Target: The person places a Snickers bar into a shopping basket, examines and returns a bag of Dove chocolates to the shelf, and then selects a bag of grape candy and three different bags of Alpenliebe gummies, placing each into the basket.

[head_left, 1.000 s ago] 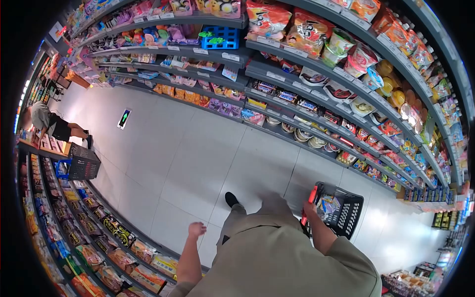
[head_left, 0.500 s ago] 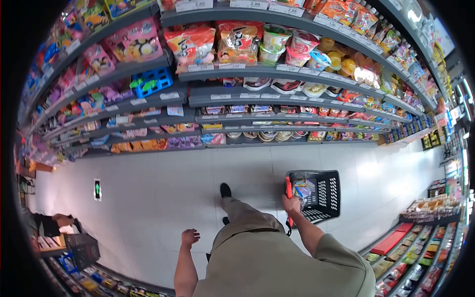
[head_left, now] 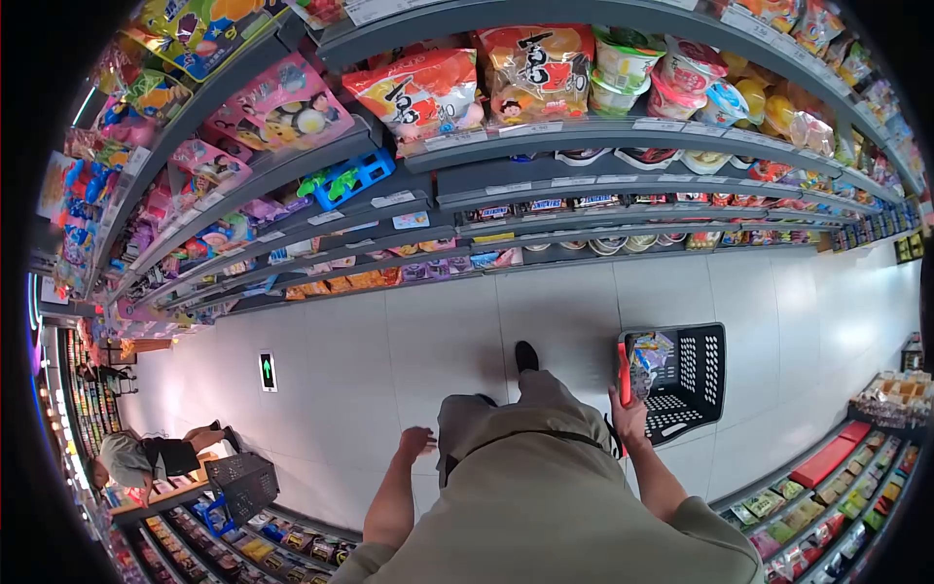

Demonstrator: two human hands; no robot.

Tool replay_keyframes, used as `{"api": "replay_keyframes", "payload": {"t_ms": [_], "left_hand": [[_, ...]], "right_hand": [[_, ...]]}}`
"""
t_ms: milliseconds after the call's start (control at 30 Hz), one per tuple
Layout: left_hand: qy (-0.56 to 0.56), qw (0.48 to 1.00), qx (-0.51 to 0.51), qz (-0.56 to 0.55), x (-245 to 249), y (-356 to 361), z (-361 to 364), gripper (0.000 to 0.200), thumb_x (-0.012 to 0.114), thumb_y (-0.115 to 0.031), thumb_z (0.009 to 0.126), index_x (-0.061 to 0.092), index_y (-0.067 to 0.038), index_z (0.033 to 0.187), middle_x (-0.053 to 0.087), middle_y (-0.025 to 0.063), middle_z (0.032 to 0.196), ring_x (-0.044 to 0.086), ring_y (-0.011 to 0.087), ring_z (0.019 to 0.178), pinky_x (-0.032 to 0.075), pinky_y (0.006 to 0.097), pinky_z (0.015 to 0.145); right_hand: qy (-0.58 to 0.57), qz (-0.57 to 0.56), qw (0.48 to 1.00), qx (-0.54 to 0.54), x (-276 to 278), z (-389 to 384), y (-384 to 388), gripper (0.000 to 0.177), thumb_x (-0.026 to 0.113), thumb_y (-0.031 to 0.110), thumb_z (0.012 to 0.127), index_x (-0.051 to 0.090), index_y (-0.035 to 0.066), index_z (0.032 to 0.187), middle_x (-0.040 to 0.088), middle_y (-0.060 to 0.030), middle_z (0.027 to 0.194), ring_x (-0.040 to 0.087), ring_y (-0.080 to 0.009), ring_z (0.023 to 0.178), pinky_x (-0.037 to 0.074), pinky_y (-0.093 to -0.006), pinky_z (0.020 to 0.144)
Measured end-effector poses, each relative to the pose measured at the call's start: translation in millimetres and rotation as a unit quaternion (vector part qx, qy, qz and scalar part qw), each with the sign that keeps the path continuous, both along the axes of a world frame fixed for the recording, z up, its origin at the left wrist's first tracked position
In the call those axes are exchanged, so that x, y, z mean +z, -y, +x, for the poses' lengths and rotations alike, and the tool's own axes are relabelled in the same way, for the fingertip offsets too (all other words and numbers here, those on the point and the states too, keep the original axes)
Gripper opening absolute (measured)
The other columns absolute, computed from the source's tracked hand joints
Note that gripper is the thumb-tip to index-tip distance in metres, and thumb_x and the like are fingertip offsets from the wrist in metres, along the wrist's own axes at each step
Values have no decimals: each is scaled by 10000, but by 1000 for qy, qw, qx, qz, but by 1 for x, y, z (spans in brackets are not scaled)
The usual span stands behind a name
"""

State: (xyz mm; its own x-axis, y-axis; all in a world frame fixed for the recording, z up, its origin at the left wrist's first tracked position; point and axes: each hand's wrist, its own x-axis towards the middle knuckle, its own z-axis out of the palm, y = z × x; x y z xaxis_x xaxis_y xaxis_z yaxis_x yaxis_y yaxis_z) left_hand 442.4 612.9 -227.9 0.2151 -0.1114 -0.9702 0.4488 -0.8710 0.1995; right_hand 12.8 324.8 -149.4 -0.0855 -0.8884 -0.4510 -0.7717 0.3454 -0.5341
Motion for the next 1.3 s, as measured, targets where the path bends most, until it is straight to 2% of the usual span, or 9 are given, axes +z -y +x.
{"api": "replay_keyframes", "payload": {"t_ms": [100, 133, 167, 233, 400, 500, 733, 867, 1300], "left_hand": [[41, 994, -46, -87, -7, 42, 28, 289, 449, -170, 940, 567, 41, 1099, 669, 179, 914, 679, 260, 723, 551, 318, 588], [49, 990, -50, -125, 10, 64, 33, 269, 500, -153, 915, 579, 52, 1070, 672, 173, 877, 672, 244, 679, 541, 307, 568], [70, 969, -154, -179, -14, 69, 50, 252, 540, -154, 901, 597, 60, 1020, 674, 167, 859, 664, 221, 655, 536, 299, 558], [66, 982, -96, -145, 8, 112, 63, 239, 555, -156, 895, 608, 52, 1001, 674, 151, 848, 658, 194, 653, 535, 286, 566], [87, 958, -181, -206, 25, 155, 104, 286, 546, -217, 911, 588, 29, 1050, 675, 138, 914, 673, 205, 719, 541, 292, 635], [66, 953, -209, -210, 15, 142, 137, 244, 563, -193, 902, 606, 5, 1040, 674, 122, 841, 657, 172, 654, 536, 279, 590], [0, 948, -315, -44, -52, 38, 241, 266, 544, -202, 891, 602, 4, 1049, 684, 120, 869, 671, 205, 685, 533, 309, 600], [2, 918, -394, 48, -48, 14, 280, 257, 516, -180, 883, 610, 1, 1039, 687, 121, 871, 677, 217, 701, 536, 325, 614], [72, 930, -347, -93, 3, 53, 224, 187, 542, -194, 879, 584, -32, 963, 650, 106, 836, 663, 213, 716, 548, 320, 632]], "right_hand": [[-23, 37, 999, 10, 19, 15, -9, 556, 620, 494, 854, 624, -54, 766, 608, -238, 648, 626, -399, 646, 471, -426, 625], [-12, 46, 999, 3, 18, 18, -14, 525, 642, 464, 859, 615, -49, 751, 563, -226, 602, 533, -289, 528, 454, -406, 585], [-8, 43, 999, 6, 14, 20, -21, 538, 641, 475, 855, 614, -50, 743, 563, -223, 597, 537, -280, 522, 454, -404, 580], [-16, 57, 998, 15, 30, 38, -30, 542, 639, 479, 852, 613, -51, 743, 564, -217, 593, 559, -295, 525, 459, -402, 585], [-51, 63, 996, 31, 21, 73, -61, 572, 625, 542, 827, 644, -28, 787, 612, -255, 692, 636, -389, 702, 484, -434, 662], [-109, 112, 988, 19, 29, 94, -81, 608, 605, 610, 801, 670, 7, 838, 642, -274, 797, 632, -427, 853, 497, -451, 738], [-174, 116, 974, 92, 31, 121, -113, 609, 580, 644, 818, 674, 53, 926, 667, -227, 846, 641, -405, 840, 519, -440, 752], [-221, 135, 958, 124, 33, 121, -135, 568, 565, 649, 821, 690, 105, 927, 690, -174, 832, 663, -354, 839, 530, -440, 755], [-207, 94, 944, 239, 30, 88, -240, 512, 607, 634, 792, 687, 130, 839, 680, -100, 725, 673, -275, 696, 526, -398, 637]]}}
